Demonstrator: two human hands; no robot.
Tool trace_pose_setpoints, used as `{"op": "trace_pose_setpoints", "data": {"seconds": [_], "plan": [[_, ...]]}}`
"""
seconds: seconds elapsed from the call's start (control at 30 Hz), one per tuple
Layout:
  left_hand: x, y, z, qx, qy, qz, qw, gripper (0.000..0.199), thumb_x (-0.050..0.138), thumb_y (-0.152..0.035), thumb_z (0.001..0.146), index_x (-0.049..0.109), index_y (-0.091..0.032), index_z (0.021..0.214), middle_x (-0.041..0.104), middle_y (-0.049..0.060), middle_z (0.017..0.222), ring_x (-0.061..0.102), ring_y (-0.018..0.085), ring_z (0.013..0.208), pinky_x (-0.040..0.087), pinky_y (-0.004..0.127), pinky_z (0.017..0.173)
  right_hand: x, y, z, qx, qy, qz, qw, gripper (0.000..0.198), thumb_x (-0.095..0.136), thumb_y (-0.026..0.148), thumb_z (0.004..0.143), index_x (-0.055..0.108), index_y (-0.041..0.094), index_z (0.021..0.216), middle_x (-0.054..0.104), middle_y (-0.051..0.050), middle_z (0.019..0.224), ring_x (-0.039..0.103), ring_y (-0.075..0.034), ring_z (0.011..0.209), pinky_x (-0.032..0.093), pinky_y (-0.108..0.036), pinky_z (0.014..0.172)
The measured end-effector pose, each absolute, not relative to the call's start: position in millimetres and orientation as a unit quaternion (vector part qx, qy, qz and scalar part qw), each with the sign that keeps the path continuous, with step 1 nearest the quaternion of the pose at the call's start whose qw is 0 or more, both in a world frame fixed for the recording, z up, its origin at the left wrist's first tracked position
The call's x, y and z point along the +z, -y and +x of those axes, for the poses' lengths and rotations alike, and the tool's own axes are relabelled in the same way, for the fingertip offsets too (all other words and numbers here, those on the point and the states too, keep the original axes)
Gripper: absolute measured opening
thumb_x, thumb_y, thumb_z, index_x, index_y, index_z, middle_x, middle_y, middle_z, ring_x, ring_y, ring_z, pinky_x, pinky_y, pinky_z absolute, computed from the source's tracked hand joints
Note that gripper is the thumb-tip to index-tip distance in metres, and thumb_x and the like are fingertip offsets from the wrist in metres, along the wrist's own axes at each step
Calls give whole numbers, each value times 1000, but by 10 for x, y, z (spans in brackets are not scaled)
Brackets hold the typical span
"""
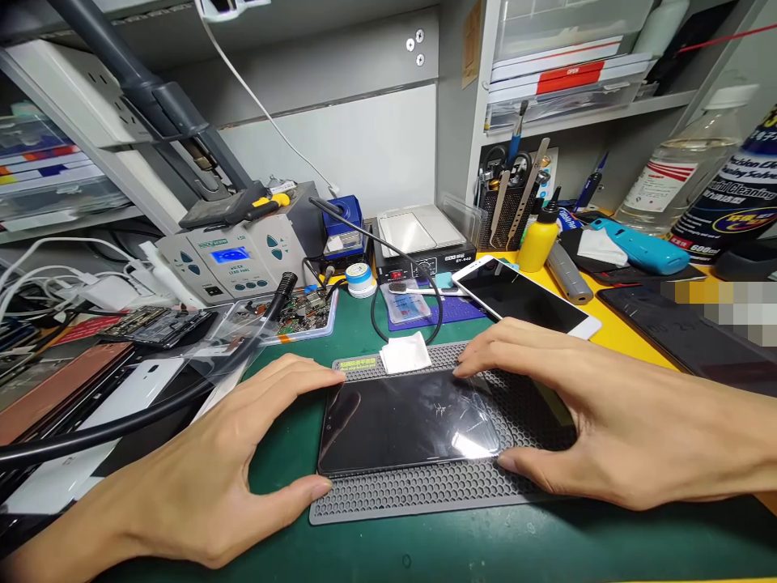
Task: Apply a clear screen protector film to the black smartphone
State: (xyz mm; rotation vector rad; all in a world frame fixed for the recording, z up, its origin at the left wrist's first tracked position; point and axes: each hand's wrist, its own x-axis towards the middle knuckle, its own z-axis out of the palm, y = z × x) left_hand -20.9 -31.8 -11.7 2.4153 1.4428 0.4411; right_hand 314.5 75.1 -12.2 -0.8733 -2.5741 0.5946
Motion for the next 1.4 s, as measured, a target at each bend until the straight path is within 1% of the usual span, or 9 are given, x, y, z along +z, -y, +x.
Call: {"op": "trace_pose_setpoints", "data": {"seconds": [0.1, 0.17, 0.3, 0.43, 0.57, 0.7, 0.87, 1.17, 1.4], "plan": [[-124, 313, -210, 151, -504, 839, 143, 68, 71, -30, 80, 41, -25, 141, 54, 8, 136, 53, 26, 124, 47, 41, 108, -179, -781, 3218, 192, 937, -270, 113, 71, 80, 39, 71, 54, 42, 136, 59, 0, 138, 62, -29, 120, 58, -32, 95], [-128, 313, -209, 149, -504, 839, 140, 67, 70, -29, 80, 40, -26, 141, 54, 7, 136, 52, 25, 124, 47, 41, 108, -197, -787, 3243, 193, 937, -270, 110, 73, 80, 38, 71, 51, 41, 138, 56, 0, 140, 60, -28, 121, 55, -31, 97], [-135, 318, -211, 149, -496, 844, 136, 62, 69, -28, 81, 44, -26, 138, 55, 7, 135, 52, 25, 124, 46, 41, 109, -177, -776, 3234, 203, 933, -279, 105, 70, 79, 38, 73, 52, 38, 137, 55, -2, 141, 58, -28, 122, 53, -32, 100], [-142, 327, -217, 152, -493, 847, 125, 58, 70, -29, 81, 48, -25, 135, 56, 7, 135, 52, 25, 125, 45, 41, 110, -168, -784, 3219, 214, 933, -275, 87, 69, 79, 36, 72, 53, 34, 136, 53, -6, 142, 55, -31, 126, 49, -39, 104], [-136, 326, -209, 151, -492, 849, 117, 57, 70, -29, 81, 49, -24, 134, 57, 8, 136, 53, 26, 126, 46, 41, 110, -178, -797, 3222, 212, 936, -267, 87, 69, 79, 36, 72, 53, 34, 135, 52, -6, 142, 55, -33, 126, 51, -43, 101], [-130, 329, -205, 149, -486, 855, 100, 56, 70, -30, 81, 51, -24, 134, 58, 9, 136, 54, 28, 126, 47, 44, 109, -130, -774, 3182, 217, 936, -264, 88, 62, 78, 36, 73, 57, 32, 131, 52, -6, 142, 55, -32, 126, 52, -41, 101], [-199, 332, -247, 142, -490, 857, 66, 61, 70, -37, 83, 47, -28, 139, 57, 7, 139, 54, 29, 128, 50, 43, 106, -38, -734, 3110, 229, 932, -266, 87, 52, 76, 36, 76, 61, 27, 125, 56, -8, 136, 58, -29, 122, 52, -38, 100], [-352, 332, -308, 146, -473, 868, -43, 67, 71, -42, 83, 42, -30, 142, 59, 3, 138, 55, 27, 129, 50, 38, 106, 16, -706, 3084, 238, 930, -269, 81, 53, 77, 30, 73, 60, 22, 122, 57, -9, 131, 57, -24, 120, 47, -34, 104], [-418, 331, -342, 148, -483, 861, -65, 71, 72, -45, 81, 43, -31, 144, 59, 3, 140, 54, 29, 130, 40, 46, 117, 6, -712, 3102, 245, 929, -264, 85, 56, 77, 30, 73, 59, 23, 125, 56, -9, 131, 56, -24, 120, 46, -33, 104]]}}
